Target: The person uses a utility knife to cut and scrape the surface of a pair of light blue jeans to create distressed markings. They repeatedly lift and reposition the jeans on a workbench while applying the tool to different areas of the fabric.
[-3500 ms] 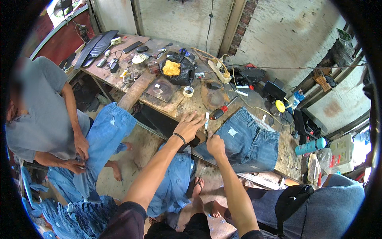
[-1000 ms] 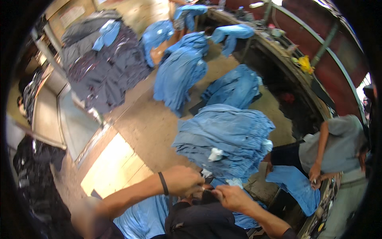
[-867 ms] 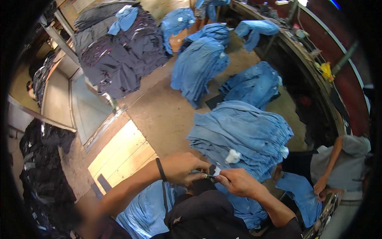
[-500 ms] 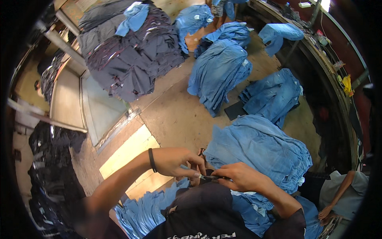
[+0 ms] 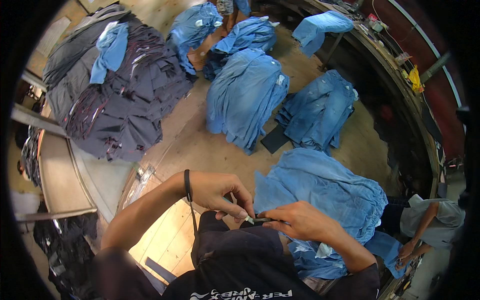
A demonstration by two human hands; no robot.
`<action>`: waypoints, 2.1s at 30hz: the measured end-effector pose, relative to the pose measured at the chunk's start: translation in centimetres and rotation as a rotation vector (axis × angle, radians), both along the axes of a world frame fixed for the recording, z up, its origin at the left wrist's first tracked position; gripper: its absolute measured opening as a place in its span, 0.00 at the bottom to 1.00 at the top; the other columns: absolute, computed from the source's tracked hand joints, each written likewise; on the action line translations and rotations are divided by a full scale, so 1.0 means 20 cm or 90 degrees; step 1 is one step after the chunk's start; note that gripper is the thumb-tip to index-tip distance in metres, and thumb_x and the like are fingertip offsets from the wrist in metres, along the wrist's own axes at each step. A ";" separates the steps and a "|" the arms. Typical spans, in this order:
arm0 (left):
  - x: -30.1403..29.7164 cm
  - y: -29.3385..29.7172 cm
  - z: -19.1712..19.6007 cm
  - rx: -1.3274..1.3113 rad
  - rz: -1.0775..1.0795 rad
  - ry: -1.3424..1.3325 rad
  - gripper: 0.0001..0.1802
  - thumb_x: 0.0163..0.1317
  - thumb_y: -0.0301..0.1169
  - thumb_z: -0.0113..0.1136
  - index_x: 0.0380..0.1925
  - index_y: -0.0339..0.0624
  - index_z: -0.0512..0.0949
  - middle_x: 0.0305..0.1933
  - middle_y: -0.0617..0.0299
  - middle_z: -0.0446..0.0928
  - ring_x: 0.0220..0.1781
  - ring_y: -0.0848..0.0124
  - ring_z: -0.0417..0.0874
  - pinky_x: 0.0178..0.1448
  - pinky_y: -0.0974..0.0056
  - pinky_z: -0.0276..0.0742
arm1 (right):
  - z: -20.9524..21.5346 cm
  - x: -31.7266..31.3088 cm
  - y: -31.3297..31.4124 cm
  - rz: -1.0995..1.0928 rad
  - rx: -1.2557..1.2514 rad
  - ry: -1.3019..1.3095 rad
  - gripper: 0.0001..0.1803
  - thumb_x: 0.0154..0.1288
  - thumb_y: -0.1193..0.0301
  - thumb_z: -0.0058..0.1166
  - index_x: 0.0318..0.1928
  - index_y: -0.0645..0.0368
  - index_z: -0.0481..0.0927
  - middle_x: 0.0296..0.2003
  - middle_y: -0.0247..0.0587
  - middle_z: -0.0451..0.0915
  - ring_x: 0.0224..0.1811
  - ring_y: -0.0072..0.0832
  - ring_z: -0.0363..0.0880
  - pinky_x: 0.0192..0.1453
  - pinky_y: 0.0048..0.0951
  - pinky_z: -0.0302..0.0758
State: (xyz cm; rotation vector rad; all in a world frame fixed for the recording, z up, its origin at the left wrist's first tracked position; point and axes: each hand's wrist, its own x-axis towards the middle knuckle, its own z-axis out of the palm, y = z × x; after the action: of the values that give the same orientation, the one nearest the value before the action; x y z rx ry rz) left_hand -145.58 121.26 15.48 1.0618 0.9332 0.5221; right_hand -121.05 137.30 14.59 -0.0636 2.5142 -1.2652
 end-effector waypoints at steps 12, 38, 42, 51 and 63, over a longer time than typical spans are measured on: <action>-0.80 0.28 -0.06 0.052 -0.195 0.040 0.17 0.77 0.36 0.63 0.57 0.38 0.85 0.41 0.60 0.89 0.26 0.75 0.82 0.33 0.68 0.81 | 0.05 -0.66 -0.10 -0.156 0.053 -0.023 0.24 0.81 0.52 0.51 0.45 0.62 0.84 0.36 0.54 0.84 0.41 0.56 0.85 0.46 0.52 0.81; -0.89 2.67 -0.28 0.242 0.246 0.079 0.16 0.77 0.31 0.62 0.58 0.35 0.82 0.53 0.58 0.86 0.56 0.72 0.85 0.62 0.62 0.80 | -0.17 -0.55 1.72 -0.817 -0.057 -0.070 0.26 0.84 0.55 0.48 0.34 0.67 0.76 0.28 0.61 0.76 0.34 0.64 0.74 0.39 0.53 0.70; -1.03 2.78 -0.29 0.208 0.244 0.126 0.16 0.77 0.32 0.62 0.57 0.33 0.82 0.55 0.56 0.86 0.58 0.70 0.85 0.64 0.62 0.80 | -0.19 -0.62 1.99 -0.827 -0.049 -0.046 0.26 0.84 0.56 0.48 0.33 0.67 0.76 0.28 0.61 0.77 0.34 0.63 0.75 0.39 0.51 0.72; -1.28 3.46 -0.32 0.206 0.191 0.071 0.18 0.78 0.37 0.62 0.59 0.34 0.82 0.50 0.61 0.87 0.50 0.73 0.87 0.56 0.67 0.81 | -0.23 -0.97 2.46 -0.897 -0.120 -0.020 0.23 0.84 0.59 0.48 0.35 0.68 0.79 0.26 0.55 0.77 0.28 0.50 0.76 0.38 0.44 0.74; -2.83 4.79 -0.49 0.319 0.040 0.166 0.20 0.76 0.38 0.64 0.60 0.36 0.82 0.54 0.54 0.87 0.55 0.65 0.88 0.60 0.59 0.83 | -0.40 -2.61 3.46 -1.151 -0.190 -0.027 0.30 0.87 0.54 0.44 0.30 0.65 0.80 0.22 0.33 0.76 0.26 0.19 0.73 0.31 0.27 0.70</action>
State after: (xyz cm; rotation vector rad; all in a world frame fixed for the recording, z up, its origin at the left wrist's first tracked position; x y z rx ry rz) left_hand -202.26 217.05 5.62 1.5832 1.0956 0.7020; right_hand -173.32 206.45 6.68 2.4662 1.8363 -1.9012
